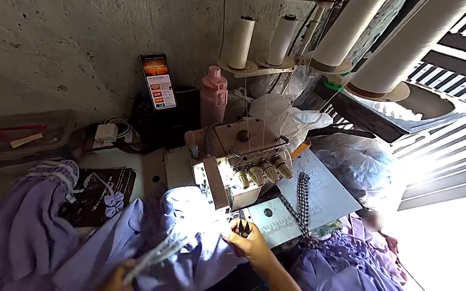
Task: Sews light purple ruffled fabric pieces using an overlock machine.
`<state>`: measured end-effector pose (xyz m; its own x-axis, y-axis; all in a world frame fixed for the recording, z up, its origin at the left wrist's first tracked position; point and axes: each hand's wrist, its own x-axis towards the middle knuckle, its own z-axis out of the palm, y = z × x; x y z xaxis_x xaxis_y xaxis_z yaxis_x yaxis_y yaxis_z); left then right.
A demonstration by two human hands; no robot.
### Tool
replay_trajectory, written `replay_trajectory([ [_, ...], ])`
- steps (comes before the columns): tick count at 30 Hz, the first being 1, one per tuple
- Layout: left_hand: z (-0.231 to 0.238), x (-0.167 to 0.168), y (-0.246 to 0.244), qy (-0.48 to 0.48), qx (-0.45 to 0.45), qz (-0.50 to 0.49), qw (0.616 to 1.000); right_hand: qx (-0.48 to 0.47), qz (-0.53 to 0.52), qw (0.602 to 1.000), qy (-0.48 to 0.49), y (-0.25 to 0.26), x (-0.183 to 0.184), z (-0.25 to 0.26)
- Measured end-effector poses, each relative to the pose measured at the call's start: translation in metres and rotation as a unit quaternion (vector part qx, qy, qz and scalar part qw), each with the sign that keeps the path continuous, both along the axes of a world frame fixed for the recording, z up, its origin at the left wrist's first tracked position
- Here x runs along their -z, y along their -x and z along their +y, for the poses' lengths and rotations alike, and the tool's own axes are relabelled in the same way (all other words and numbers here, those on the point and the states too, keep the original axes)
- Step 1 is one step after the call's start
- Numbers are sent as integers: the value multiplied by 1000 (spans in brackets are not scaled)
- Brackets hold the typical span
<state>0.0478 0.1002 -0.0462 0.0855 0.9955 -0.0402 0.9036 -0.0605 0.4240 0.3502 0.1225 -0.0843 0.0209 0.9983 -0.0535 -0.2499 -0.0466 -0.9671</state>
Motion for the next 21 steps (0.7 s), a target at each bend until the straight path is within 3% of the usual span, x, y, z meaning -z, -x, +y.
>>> replay_trajectory([
  [3,70,8,40,-213,34,34,976,22,-3,999,-27,22,6,-5],
  [6,111,-26,31,-223,89,49,969,40,-2,999,-30,36,6,-8],
  [8,88,-55,-2,-251,124,53,958,43,26,999,-7,37,4,-12],
  [10,48,-59,-42,-327,162,-14,931,56,27,998,-8,36,3,-15],
  [12,19,-35,-77,-315,201,-106,922,106,-55,989,-83,38,7,-18],
  [16,17,22,-111,-341,168,-52,923,170,-278,917,-229,29,6,-19],
  [18,19,24,-114,-350,139,-47,925,157,-286,913,-244,31,-2,-24],
  [21,21,20,-109,-315,121,-121,933,120,-214,939,-242,35,-4,-25],
])
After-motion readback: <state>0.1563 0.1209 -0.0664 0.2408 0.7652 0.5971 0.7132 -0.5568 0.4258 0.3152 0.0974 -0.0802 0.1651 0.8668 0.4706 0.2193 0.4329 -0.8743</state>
